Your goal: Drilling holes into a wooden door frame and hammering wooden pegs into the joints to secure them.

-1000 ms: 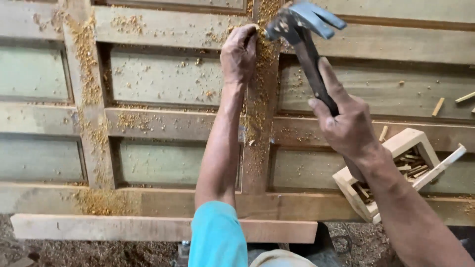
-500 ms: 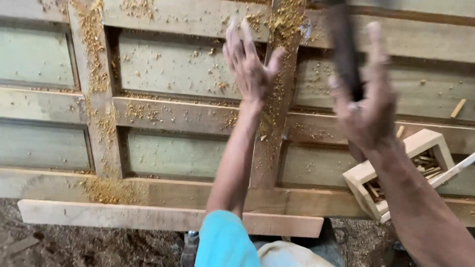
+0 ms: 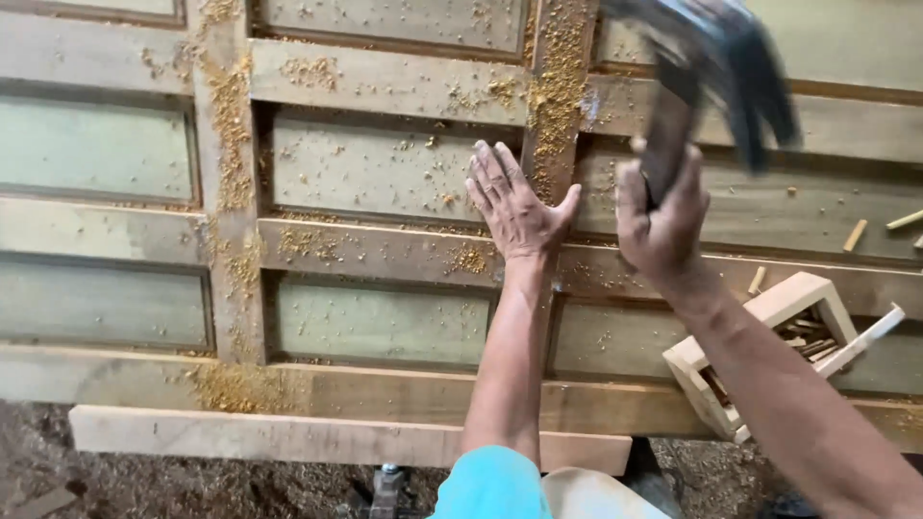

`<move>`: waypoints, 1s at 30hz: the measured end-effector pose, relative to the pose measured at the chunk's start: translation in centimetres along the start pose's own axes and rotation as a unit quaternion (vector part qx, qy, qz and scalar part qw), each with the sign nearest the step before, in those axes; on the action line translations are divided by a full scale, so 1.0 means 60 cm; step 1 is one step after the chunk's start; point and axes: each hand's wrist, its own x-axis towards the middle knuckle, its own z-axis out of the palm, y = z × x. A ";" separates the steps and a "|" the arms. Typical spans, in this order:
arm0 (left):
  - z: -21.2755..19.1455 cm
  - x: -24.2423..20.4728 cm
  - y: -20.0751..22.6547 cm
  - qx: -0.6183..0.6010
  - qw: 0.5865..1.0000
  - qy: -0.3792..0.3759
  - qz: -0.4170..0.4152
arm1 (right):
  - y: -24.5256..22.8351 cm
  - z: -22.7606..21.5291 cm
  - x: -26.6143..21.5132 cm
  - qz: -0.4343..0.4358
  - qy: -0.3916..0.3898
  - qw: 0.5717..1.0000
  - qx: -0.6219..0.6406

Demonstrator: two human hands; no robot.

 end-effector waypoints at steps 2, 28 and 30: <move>0.000 -0.004 -0.003 -0.001 1.000 -0.004 -0.005 | -0.051 -0.003 0.019 0.083 -0.097 0.992 -0.020; 0.033 0.005 -0.014 0.042 0.997 -0.013 0.062 | -0.045 -0.069 0.065 0.369 -0.265 0.891 0.021; 0.052 0.029 -0.009 0.059 0.994 0.008 0.093 | -0.078 -0.126 0.006 0.441 -0.132 0.876 0.140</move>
